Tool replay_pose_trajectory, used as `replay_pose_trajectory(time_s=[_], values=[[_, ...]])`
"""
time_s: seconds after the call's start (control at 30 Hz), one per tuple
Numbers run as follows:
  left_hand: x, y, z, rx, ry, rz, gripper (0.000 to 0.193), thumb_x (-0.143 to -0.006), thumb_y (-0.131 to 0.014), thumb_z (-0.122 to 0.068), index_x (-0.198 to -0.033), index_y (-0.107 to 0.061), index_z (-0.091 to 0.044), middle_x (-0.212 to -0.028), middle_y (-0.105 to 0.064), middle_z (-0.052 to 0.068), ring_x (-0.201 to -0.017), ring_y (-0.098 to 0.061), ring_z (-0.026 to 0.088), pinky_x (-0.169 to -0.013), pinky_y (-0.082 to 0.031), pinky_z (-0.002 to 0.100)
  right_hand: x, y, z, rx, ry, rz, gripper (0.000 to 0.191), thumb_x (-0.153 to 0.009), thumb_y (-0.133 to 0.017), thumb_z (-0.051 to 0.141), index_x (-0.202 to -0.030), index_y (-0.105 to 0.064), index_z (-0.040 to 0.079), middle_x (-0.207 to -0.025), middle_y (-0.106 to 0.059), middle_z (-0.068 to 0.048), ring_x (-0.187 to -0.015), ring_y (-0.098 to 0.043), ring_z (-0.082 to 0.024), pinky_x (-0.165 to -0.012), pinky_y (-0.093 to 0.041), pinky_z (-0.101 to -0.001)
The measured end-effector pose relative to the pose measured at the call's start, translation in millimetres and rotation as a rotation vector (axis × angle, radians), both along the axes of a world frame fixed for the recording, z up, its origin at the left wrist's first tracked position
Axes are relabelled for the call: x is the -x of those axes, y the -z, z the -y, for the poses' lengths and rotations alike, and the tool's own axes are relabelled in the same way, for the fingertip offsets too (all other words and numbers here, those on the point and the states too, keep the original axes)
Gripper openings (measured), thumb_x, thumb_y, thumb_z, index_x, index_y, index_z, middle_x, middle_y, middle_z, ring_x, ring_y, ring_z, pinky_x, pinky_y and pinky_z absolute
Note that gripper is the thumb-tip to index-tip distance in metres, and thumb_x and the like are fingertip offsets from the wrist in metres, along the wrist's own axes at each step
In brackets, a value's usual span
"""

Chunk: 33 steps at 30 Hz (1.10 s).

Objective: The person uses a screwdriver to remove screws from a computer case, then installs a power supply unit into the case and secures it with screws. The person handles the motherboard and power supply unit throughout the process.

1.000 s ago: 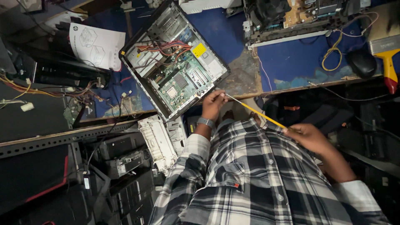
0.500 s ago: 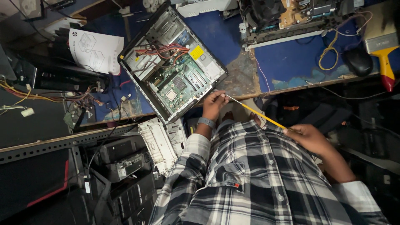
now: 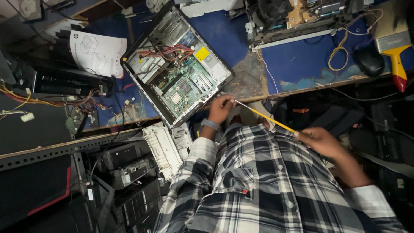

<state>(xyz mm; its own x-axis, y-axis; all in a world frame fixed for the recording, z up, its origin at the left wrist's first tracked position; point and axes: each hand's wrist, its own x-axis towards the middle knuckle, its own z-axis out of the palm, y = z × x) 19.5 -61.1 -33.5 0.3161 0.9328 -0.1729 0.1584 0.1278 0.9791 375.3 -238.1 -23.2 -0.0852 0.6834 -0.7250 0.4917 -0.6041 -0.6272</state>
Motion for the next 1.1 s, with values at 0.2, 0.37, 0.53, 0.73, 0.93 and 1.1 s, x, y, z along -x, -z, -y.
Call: replay_pose_trajectory(time_s=[0.2, 0.37, 0.53, 0.73, 0.93, 1.1], values=[[8.7, -14.0, -8.3, -0.282, 0.256, -0.225, 0.012, -0.095, -0.071, -0.007, -0.103, -0.076, -0.002, -0.099, -0.076, 0.011, -0.09, -0.071, 0.016, -0.082, -0.056, 0.031, -9.0, 8.5, 0.6, 0.097, -0.03, -0.013, 0.053, -0.096, -0.061, 0.05, -0.094, -0.083, 0.001, -0.052, -0.051, -0.002, -0.048, -0.046, -0.013, -0.05, -0.038, -0.0326], [1.9, -1.7, -6.4, 0.236, 0.036, 0.05, 0.019, -0.102, -0.065, -0.01, -0.115, -0.075, 0.0, -0.094, -0.074, 0.009, -0.085, -0.067, 0.016, -0.074, -0.053, 0.028, -6.7, 18.6, 5.1, 0.053, 0.064, -0.113, 0.048, -0.095, -0.062, 0.047, -0.103, -0.083, 0.004, -0.053, -0.049, 0.001, -0.049, -0.043, -0.011, -0.05, -0.036, -0.0305], [-8.0, 9.3, -0.8, 0.526, -0.237, 0.611, 0.019, -0.101, -0.063, -0.005, -0.118, -0.067, 0.003, -0.104, -0.07, 0.009, -0.094, -0.069, 0.02, -0.086, -0.06, 0.033, -6.8, 22.4, 11.9, 0.053, 0.079, -0.122, 0.045, -0.096, -0.062, 0.045, -0.101, -0.081, 0.005, -0.053, -0.047, 0.002, -0.048, -0.041, -0.011, -0.049, -0.034, -0.0301], [-6.3, 6.8, -3.1, 0.474, -0.221, 0.576, 0.021, -0.102, -0.063, -0.003, -0.121, -0.067, 0.004, -0.109, -0.068, 0.009, -0.099, -0.068, 0.02, -0.091, -0.059, 0.034, -5.3, 12.4, 13.3, 0.035, 0.058, -0.095, 0.046, -0.099, -0.063, 0.044, -0.095, -0.08, 0.001, -0.052, -0.046, 0.002, -0.047, -0.04, -0.01, -0.048, -0.033, -0.0301], [-8.8, 2.1, -4.7, 0.454, -0.222, 0.553, 0.023, -0.1, -0.063, -0.003, -0.122, -0.067, 0.005, -0.11, -0.07, 0.012, -0.102, -0.07, 0.021, -0.093, -0.06, 0.035, -2.4, -0.7, 11.0, 0.061, 0.136, -0.092, 0.044, -0.097, -0.062, 0.041, -0.107, -0.082, 0.003, -0.05, -0.046, 0.001, -0.045, -0.04, -0.011, -0.047, -0.032, -0.03], [-10.8, 1.4, -1.7, 0.436, -0.194, 0.561, 0.022, -0.101, -0.063, -0.001, -0.122, -0.068, 0.005, -0.108, -0.069, 0.011, -0.1, -0.07, 0.021, -0.095, -0.061, 0.037, -0.2, -1.7, 9.3, 0.068, 0.129, -0.107, 0.044, -0.096, -0.062, 0.04, -0.109, -0.081, 0.003, -0.05, -0.047, 0.002, -0.045, -0.041, -0.011, -0.047, -0.033, -0.0293]])
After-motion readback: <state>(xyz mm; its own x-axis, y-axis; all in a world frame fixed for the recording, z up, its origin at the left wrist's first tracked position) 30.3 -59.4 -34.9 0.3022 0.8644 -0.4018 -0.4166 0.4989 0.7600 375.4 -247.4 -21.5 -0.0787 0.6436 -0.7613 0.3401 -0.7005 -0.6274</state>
